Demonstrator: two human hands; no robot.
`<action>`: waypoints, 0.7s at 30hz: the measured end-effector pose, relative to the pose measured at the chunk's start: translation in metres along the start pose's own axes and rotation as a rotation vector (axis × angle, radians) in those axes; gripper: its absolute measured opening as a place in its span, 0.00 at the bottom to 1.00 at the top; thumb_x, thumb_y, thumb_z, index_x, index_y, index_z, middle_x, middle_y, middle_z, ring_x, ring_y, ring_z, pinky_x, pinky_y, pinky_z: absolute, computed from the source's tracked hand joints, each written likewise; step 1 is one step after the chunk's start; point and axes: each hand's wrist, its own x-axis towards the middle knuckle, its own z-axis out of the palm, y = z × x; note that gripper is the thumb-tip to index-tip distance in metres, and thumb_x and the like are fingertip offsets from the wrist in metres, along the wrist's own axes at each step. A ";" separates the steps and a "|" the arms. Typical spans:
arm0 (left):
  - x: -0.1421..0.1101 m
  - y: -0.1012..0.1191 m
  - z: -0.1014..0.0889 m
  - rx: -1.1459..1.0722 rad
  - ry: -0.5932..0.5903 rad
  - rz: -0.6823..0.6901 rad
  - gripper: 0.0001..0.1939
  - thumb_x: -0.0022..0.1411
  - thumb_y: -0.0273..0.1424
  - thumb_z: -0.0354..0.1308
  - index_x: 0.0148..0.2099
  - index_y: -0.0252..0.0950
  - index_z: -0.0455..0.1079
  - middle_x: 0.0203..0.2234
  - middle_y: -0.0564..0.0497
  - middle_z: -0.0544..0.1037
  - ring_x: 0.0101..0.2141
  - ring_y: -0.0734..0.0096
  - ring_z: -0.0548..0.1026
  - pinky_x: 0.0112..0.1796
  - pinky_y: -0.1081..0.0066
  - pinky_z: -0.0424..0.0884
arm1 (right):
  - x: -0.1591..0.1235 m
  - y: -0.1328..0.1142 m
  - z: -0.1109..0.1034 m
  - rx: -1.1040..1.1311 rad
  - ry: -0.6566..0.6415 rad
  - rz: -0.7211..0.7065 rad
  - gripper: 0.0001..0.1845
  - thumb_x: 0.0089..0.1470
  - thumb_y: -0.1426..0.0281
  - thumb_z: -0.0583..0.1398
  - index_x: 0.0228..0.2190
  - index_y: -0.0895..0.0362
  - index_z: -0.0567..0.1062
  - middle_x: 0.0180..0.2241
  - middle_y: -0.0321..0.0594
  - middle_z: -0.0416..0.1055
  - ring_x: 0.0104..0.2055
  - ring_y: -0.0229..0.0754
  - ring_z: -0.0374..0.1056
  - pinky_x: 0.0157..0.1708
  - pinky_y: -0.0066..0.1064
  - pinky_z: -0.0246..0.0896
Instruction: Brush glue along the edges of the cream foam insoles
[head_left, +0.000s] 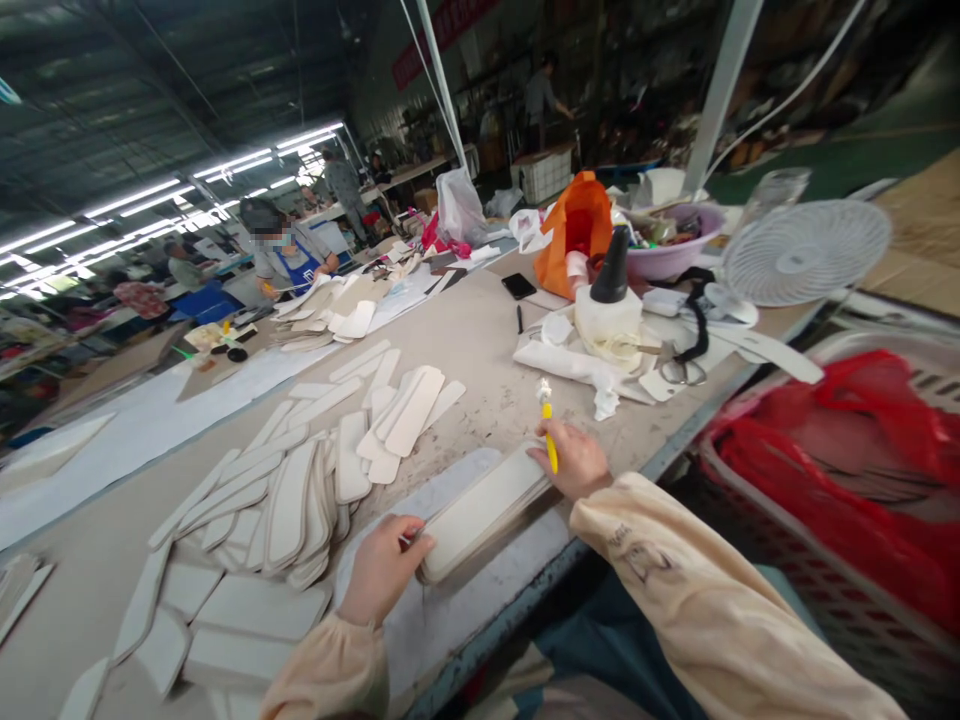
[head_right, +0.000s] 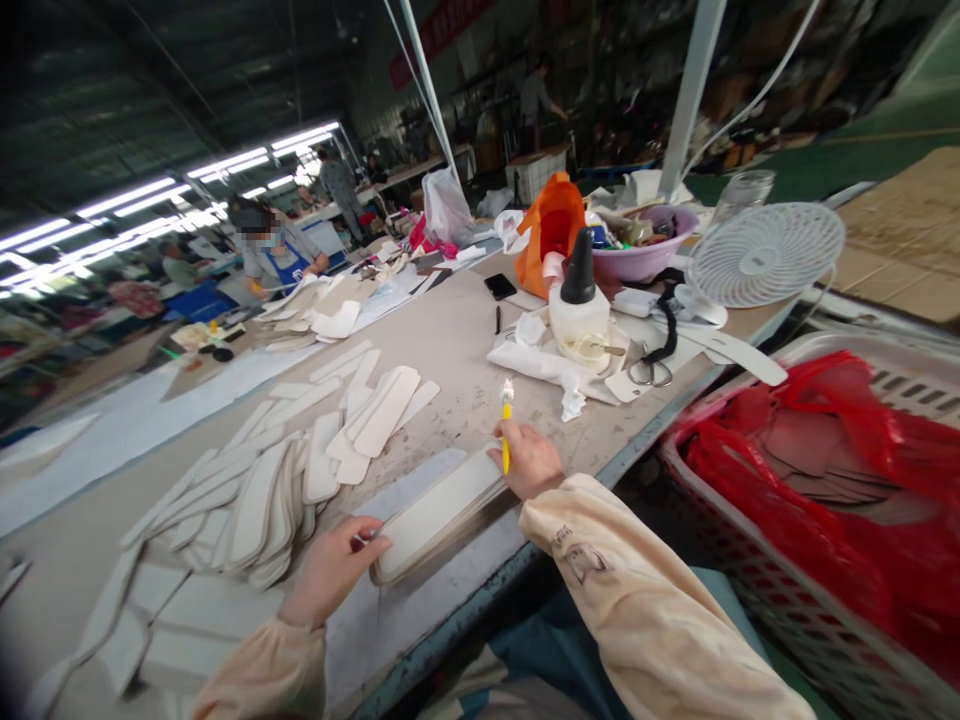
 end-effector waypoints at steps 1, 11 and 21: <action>0.000 0.001 0.000 0.013 -0.003 0.002 0.13 0.54 0.39 0.57 0.38 0.38 0.73 0.33 0.50 0.77 0.32 0.68 0.74 0.36 0.69 0.66 | -0.001 -0.001 -0.001 0.009 0.018 -0.035 0.08 0.54 0.65 0.60 0.38 0.52 0.70 0.33 0.45 0.73 0.38 0.51 0.68 0.33 0.36 0.62; 0.000 0.006 -0.001 0.058 -0.036 -0.009 0.11 0.56 0.40 0.54 0.37 0.39 0.70 0.32 0.52 0.77 0.31 0.67 0.74 0.35 0.69 0.65 | -0.027 -0.036 0.011 0.257 -0.211 -0.550 0.05 0.59 0.68 0.53 0.34 0.52 0.69 0.35 0.38 0.73 0.39 0.40 0.69 0.52 0.39 0.57; -0.001 0.007 0.000 0.073 0.002 0.025 0.09 0.55 0.39 0.54 0.34 0.39 0.67 0.28 0.53 0.75 0.31 0.67 0.72 0.35 0.69 0.65 | -0.012 0.002 -0.002 0.151 0.016 -0.136 0.06 0.56 0.67 0.58 0.36 0.53 0.66 0.40 0.46 0.73 0.49 0.50 0.67 0.51 0.44 0.60</action>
